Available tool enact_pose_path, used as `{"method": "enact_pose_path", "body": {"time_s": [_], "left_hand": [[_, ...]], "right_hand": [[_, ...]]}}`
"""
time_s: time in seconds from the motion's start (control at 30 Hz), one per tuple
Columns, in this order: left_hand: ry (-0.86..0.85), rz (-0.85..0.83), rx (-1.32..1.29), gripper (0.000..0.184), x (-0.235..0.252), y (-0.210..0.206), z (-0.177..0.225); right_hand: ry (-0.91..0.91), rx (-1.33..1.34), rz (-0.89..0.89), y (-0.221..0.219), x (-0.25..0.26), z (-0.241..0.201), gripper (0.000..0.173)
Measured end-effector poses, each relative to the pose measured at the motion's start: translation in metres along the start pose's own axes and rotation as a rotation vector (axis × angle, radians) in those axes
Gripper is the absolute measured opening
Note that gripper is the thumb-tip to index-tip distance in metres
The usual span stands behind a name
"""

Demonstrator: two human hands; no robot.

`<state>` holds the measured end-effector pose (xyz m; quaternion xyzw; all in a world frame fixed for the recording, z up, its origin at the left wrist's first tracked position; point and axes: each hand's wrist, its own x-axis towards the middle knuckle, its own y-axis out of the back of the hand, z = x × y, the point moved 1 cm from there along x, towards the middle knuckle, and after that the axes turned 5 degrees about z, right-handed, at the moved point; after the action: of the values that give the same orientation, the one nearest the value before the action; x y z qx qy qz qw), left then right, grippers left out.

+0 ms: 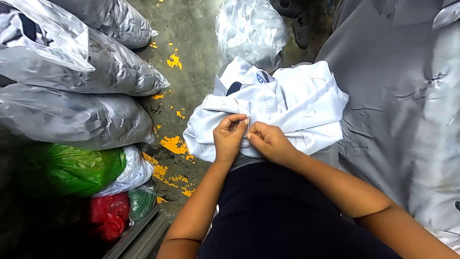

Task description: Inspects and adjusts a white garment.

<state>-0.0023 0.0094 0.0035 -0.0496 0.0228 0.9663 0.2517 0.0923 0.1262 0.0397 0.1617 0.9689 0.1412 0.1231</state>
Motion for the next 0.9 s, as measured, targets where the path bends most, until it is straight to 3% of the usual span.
{"method": "enact_pose_path", "body": {"time_s": [0.07,0.13,0.2,0.33,0.43,0.57,0.7,0.9], "left_hand": [[0.087,-0.007,-0.082,0.015,0.002,0.003,0.001],[0.151,-0.008,-0.219,0.014,0.004,0.004,0.001],[0.180,-0.009,-0.312,0.011,0.004,0.003,0.004],[0.213,-0.003,-0.346,0.017,0.003,0.000,0.007],[0.213,-0.007,-0.328,0.019,0.003,-0.003,0.008],[0.208,0.001,-0.354,0.017,0.002,-0.002,0.012],[0.212,0.008,-0.382,0.017,0.001,-0.002,0.013],[0.221,0.007,-0.390,0.017,0.001,-0.001,0.015]], "right_hand": [[0.070,-0.329,-0.145,0.002,-0.009,-0.014,0.027],[-0.056,-0.516,-0.469,0.014,-0.012,-0.034,0.040],[-0.172,-0.586,-0.599,0.029,-0.011,-0.040,0.041],[-0.152,-0.542,-0.217,0.056,-0.012,-0.021,0.028],[-0.021,-0.469,-0.026,0.066,-0.007,-0.011,0.035],[0.076,-0.157,0.084,0.052,0.001,-0.006,0.037],[-0.071,0.216,0.118,0.033,0.013,0.003,0.021],[0.024,0.131,0.210,0.023,0.008,0.003,0.022]]}}
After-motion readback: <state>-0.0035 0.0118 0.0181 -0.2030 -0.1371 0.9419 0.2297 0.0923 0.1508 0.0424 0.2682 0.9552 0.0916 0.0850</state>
